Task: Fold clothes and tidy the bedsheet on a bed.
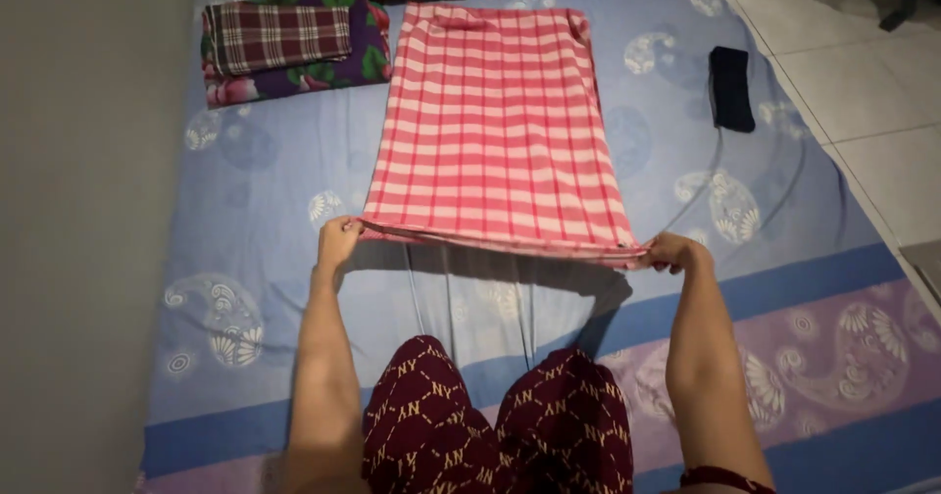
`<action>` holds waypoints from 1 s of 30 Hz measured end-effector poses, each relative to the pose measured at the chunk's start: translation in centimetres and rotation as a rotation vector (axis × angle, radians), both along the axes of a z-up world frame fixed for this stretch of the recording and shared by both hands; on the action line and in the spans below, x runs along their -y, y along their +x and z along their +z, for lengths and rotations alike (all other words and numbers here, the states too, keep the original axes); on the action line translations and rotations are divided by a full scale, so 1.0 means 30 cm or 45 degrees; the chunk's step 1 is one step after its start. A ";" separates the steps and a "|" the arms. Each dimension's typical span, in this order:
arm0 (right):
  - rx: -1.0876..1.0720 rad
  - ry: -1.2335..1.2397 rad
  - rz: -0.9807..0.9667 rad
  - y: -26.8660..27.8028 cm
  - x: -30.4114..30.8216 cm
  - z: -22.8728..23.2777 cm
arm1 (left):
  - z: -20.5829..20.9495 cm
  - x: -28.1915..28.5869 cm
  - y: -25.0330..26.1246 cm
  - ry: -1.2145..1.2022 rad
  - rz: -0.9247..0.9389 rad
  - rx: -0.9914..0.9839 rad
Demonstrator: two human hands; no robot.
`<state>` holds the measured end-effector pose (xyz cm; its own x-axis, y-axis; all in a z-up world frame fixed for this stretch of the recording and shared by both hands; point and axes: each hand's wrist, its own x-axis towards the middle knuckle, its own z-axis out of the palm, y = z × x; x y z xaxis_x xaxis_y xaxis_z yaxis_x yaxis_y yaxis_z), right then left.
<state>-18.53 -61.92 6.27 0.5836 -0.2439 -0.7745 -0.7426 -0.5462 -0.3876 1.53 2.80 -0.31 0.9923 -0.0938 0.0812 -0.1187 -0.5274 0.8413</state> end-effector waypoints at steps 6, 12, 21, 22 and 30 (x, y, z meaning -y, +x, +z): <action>0.099 0.179 -0.246 0.262 0.086 -0.032 | 0.064 0.143 0.303 0.171 -0.036 -0.088; 0.919 0.536 -0.866 0.652 0.172 -0.170 | -0.062 0.404 0.720 -0.594 0.230 -0.127; 1.372 0.227 -1.004 1.003 0.295 -0.547 | -0.342 0.598 1.041 -0.733 0.502 0.039; 1.457 0.021 -0.907 1.036 0.329 -0.612 | -0.362 0.589 1.058 -0.727 0.514 0.147; 1.505 -0.154 -0.356 1.157 0.111 -0.694 | -0.241 0.748 0.976 -0.110 -0.161 0.222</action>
